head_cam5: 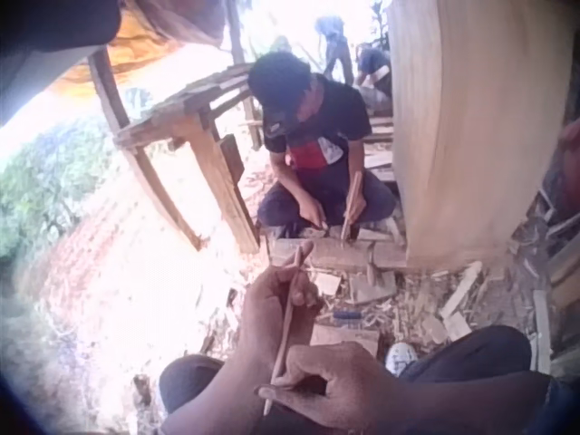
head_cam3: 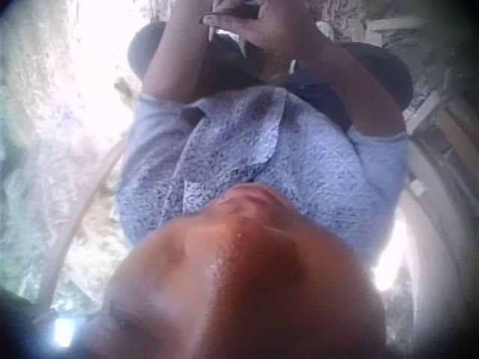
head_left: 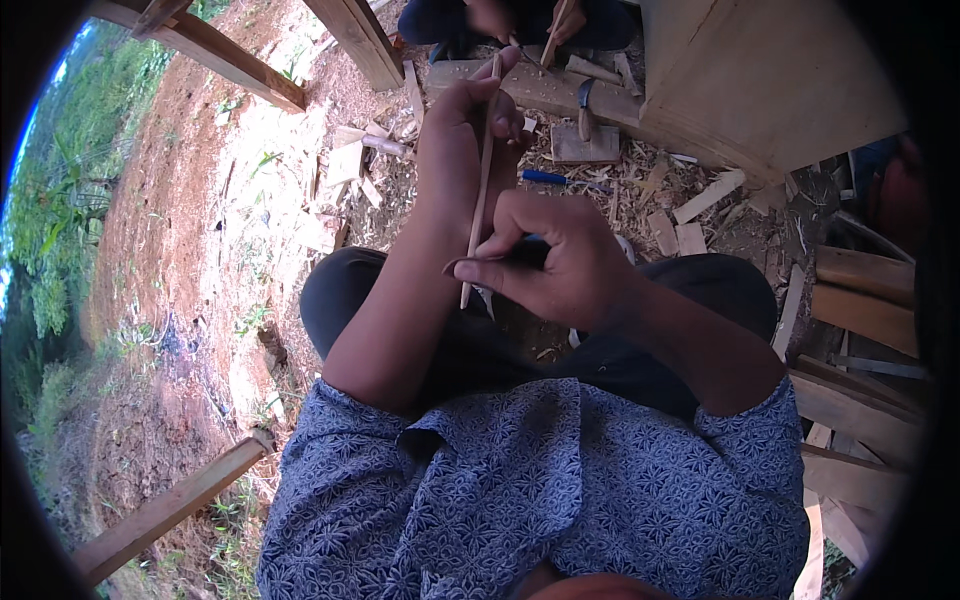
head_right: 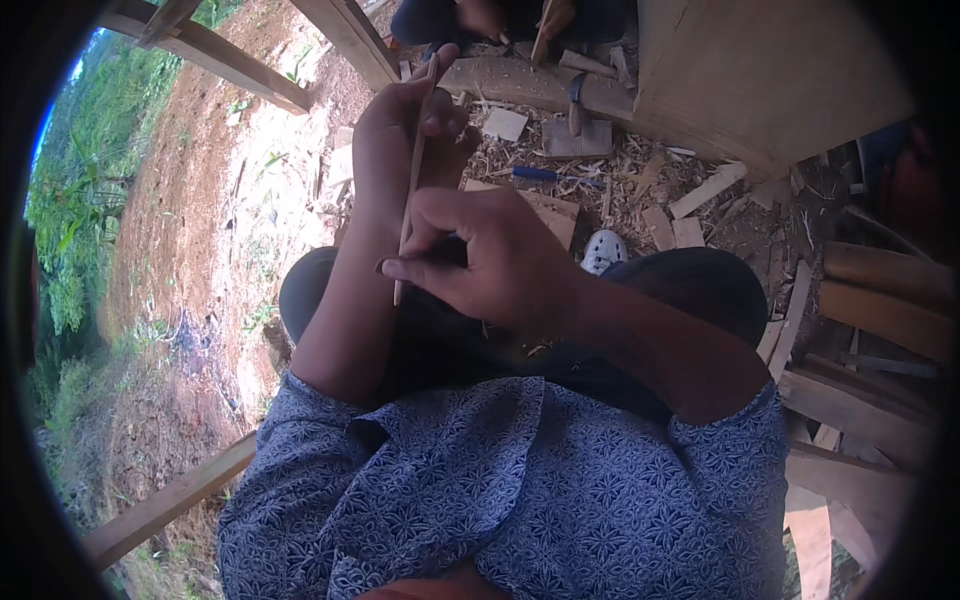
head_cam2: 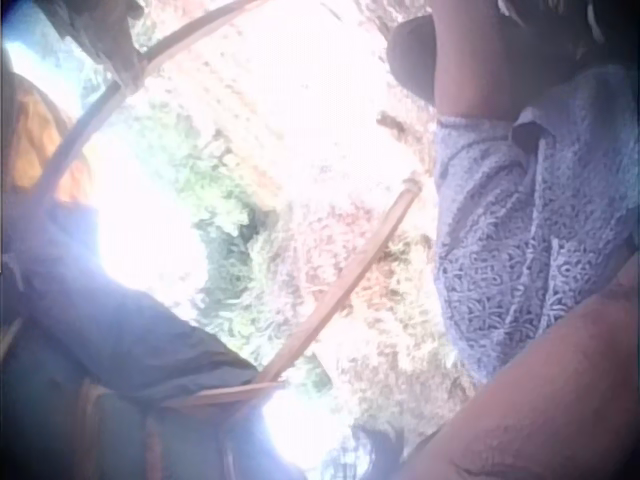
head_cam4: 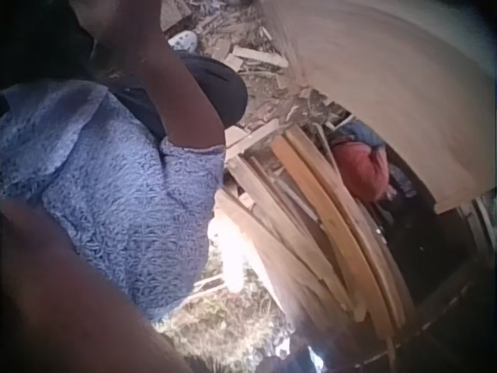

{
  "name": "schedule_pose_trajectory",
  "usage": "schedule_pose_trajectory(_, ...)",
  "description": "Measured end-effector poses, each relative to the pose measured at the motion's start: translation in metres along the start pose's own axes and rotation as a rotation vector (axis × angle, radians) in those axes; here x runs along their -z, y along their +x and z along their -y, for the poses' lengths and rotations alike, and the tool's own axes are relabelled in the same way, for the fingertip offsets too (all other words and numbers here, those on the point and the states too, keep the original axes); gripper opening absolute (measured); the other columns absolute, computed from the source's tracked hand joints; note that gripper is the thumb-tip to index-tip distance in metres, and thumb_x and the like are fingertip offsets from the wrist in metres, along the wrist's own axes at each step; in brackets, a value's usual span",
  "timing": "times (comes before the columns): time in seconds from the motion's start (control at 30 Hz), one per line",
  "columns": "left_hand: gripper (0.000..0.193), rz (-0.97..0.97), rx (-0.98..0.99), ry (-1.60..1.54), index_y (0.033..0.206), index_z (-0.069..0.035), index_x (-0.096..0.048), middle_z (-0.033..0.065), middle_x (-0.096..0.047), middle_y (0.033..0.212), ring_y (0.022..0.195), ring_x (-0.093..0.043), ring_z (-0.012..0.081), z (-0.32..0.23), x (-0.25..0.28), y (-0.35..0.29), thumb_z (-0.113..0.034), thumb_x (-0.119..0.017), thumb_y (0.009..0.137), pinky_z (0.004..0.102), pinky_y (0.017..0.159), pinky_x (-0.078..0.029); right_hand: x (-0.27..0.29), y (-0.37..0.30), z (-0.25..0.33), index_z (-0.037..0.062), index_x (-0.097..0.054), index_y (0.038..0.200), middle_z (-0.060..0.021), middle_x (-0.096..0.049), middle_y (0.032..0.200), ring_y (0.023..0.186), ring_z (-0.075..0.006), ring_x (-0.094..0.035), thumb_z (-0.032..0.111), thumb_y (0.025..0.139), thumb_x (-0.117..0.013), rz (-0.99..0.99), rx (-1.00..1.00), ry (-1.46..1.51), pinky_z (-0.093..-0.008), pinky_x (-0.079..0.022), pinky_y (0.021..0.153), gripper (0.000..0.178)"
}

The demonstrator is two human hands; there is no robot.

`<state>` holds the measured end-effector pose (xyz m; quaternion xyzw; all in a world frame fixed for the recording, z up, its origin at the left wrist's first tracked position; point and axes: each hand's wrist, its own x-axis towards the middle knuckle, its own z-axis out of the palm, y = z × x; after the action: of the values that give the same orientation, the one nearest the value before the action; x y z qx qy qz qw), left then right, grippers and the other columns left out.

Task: The person sits on the ground and uses a sanding block to smooth a thin wooden dowel. They rotate the dowel in their hands and rub the sanding block along its length repeatedly. Another person is visible in the background working on a larger wooden piece.

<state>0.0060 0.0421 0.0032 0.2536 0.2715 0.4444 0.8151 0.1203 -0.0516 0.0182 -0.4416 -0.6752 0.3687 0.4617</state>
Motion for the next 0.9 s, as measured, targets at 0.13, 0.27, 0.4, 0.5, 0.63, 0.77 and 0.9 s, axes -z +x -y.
schedule_pose_trajectory(0.13, 0.042, -0.011, -0.012, 0.038, 0.133, -0.004, -0.054, -0.0027, -0.043, 0.063, 0.067, -0.047, 0.0124, -0.005, 0.000, 0.000, -0.020, -0.052, 0.094, 0.0289, 0.067, -0.041, 0.010, 0.007, -0.002, 0.0037, -0.062, 0.079, -0.0041, -0.067, 0.079, 0.073, -0.0121, -0.067, 0.009, 0.084, -0.082, 0.001, -0.189, 0.127, -0.0287, -0.052, 0.067, 0.022)
schedule_pose_trajectory(0.27, 0.043, 0.050, -0.018, 0.002, 0.133, -0.003, -0.053, -0.0017, -0.043, 0.063, 0.066, -0.047, 0.0117, -0.003, 0.003, 0.004, -0.018, -0.051, 0.094, 0.0285, 0.065, -0.042, -0.014, -0.008, 0.007, 0.0012, -0.062, 0.081, -0.0069, -0.068, 0.073, 0.068, -0.0137, -0.068, 0.012, 0.086, -0.078, 0.057, 0.088, 0.151, -0.0298, -0.051, 0.061, 0.020)
schedule_pose_trajectory(0.4, 0.043, -0.025, -0.042, 0.048, 0.134, -0.002, -0.053, -0.0028, -0.043, 0.063, 0.062, -0.045, 0.0110, -0.005, 0.006, 0.005, -0.018, -0.049, 0.094, 0.0285, 0.064, -0.041, 0.010, 0.011, -0.007, 0.0008, -0.060, 0.079, -0.0076, -0.067, 0.075, 0.068, -0.0154, -0.066, 0.012, 0.087, -0.078, 0.002, -0.134, 0.100, -0.0304, -0.050, 0.065, 0.023)
schedule_pose_trajectory(0.5, 0.046, -0.010, -0.056, 0.020, 0.136, 0.000, -0.053, -0.0013, -0.043, 0.064, 0.062, -0.042, 0.0103, -0.002, 0.000, 0.001, -0.019, -0.045, 0.095, 0.0262, 0.064, -0.037, -0.012, -0.008, 0.010, 0.0009, -0.060, 0.080, -0.0028, -0.063, 0.076, 0.073, -0.0063, -0.063, 0.004, 0.087, -0.077, 0.098, 0.055, 0.150, -0.0216, -0.050, 0.066, 0.019)
schedule_pose_trajectory(0.63, 0.046, -0.056, -0.065, 0.033, 0.135, 0.001, -0.054, -0.0015, -0.043, 0.064, 0.063, -0.041, 0.0104, -0.005, -0.002, -0.001, -0.019, -0.045, 0.095, 0.0259, 0.066, -0.038, 0.008, 0.008, -0.006, 0.0017, -0.058, 0.078, -0.0055, -0.067, 0.078, 0.076, -0.0093, -0.065, 0.006, 0.085, -0.080, -0.009, -0.167, 0.088, -0.0259, -0.051, 0.069, 0.024)
schedule_pose_trajectory(0.77, 0.046, -0.020, -0.073, 0.043, 0.135, 0.002, -0.054, -0.0017, -0.042, 0.065, 0.063, -0.041, 0.0103, -0.001, -0.005, 0.001, -0.018, -0.044, 0.095, 0.0251, 0.067, -0.038, -0.013, -0.013, 0.010, 0.0012, -0.058, 0.077, -0.0048, -0.065, 0.076, 0.074, -0.0074, -0.063, 0.004, 0.087, -0.078, 0.173, -0.023, 0.207, -0.0241, -0.050, 0.066, 0.022)
schedule_pose_trajectory(0.9, 0.047, -0.033, -0.086, 0.057, 0.136, 0.003, -0.053, -0.0015, -0.043, 0.066, 0.063, -0.041, 0.0099, -0.002, -0.004, 0.000, -0.018, -0.044, 0.095, 0.0239, 0.067, -0.037, 0.013, 0.009, 0.000, 0.0020, -0.061, 0.079, -0.0055, -0.068, 0.079, 0.074, -0.0100, -0.066, 0.006, 0.084, -0.080, -0.007, -0.173, 0.116, -0.0266, -0.051, 0.067, 0.021)
